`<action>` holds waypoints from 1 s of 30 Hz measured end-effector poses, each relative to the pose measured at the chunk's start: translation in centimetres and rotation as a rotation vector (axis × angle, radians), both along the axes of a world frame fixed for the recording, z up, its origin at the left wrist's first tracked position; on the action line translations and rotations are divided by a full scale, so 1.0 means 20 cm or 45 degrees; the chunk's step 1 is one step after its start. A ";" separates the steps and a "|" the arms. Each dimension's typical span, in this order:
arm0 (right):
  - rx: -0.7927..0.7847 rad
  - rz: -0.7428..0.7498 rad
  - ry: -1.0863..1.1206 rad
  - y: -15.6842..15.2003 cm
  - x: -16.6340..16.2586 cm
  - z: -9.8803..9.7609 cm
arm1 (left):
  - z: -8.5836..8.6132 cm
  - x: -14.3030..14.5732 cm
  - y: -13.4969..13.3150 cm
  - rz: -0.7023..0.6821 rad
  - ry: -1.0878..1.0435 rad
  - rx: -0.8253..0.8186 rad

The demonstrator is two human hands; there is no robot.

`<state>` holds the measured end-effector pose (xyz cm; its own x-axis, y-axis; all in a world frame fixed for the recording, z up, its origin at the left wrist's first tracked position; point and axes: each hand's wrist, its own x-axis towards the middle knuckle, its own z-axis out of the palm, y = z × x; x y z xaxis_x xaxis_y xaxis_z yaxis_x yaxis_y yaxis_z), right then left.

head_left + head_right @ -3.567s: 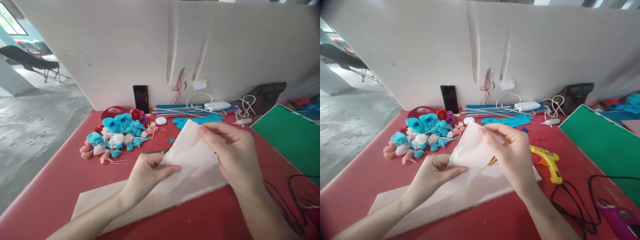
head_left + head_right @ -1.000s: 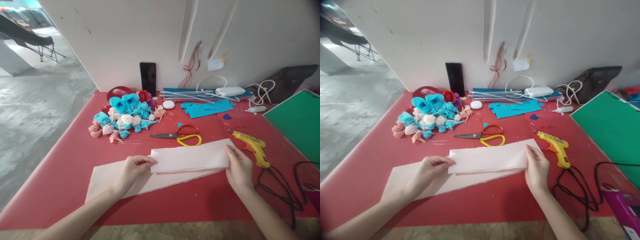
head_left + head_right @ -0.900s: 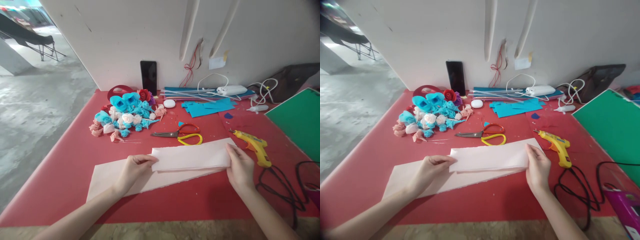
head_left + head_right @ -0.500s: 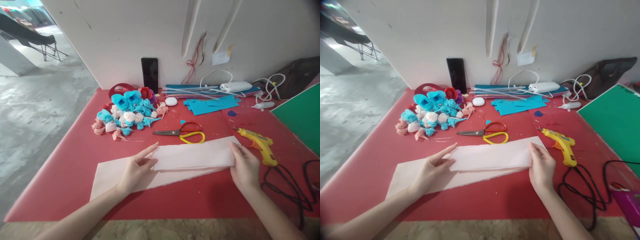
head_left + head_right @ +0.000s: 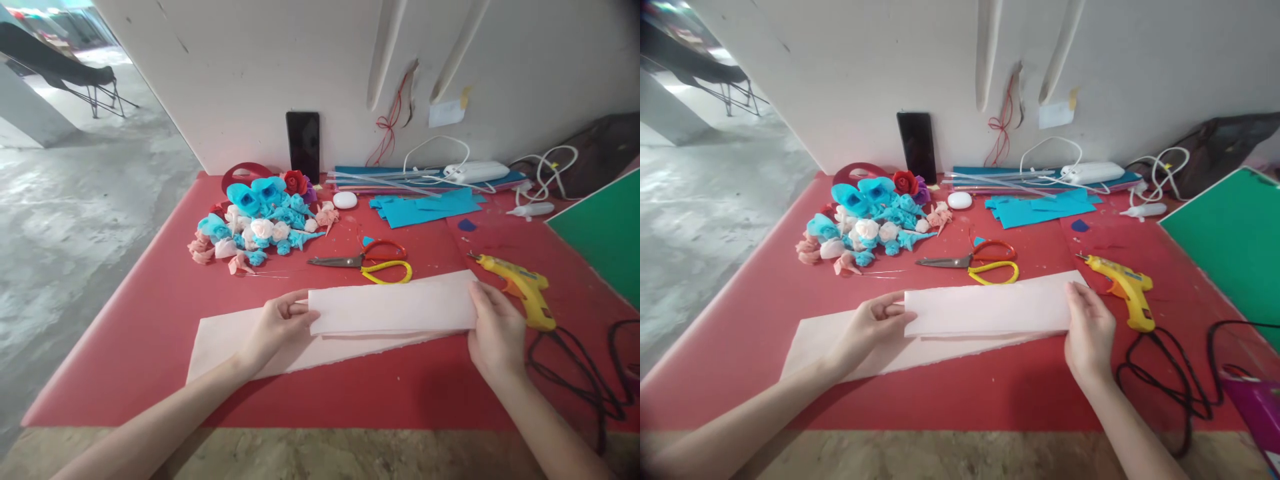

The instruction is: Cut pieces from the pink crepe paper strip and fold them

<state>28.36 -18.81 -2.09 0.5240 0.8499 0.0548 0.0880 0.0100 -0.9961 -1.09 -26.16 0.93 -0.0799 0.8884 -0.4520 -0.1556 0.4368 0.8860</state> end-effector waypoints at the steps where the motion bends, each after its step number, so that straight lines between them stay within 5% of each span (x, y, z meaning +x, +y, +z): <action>1: 0.079 0.035 -0.176 0.00 0.00 0.02 | 0.00 0.00 0.00 0.006 -0.014 0.006; 5: 0.464 0.454 -1.096 0.00 -0.08 0.20 | 0.00 0.03 -0.01 0.009 -0.070 0.021; 7: 0.603 0.756 -1.271 -0.01 -0.20 0.30 | 0.00 0.04 -0.01 -0.015 -0.121 0.016; 10: 0.638 1.371 -1.258 0.00 -0.43 0.39 | 0.00 0.05 -0.02 -0.048 -0.131 0.039; 17: 0.071 1.996 -0.849 0.15 -0.74 0.36 | 0.00 0.04 -0.01 -0.059 0.075 0.110; 21: -0.044 2.092 -0.733 0.20 -0.74 0.33 | -0.02 0.03 -0.01 -0.091 0.100 0.143; 30: 0.072 1.993 -0.738 0.18 -0.73 0.28 | -0.01 0.01 0.00 -0.189 0.187 0.164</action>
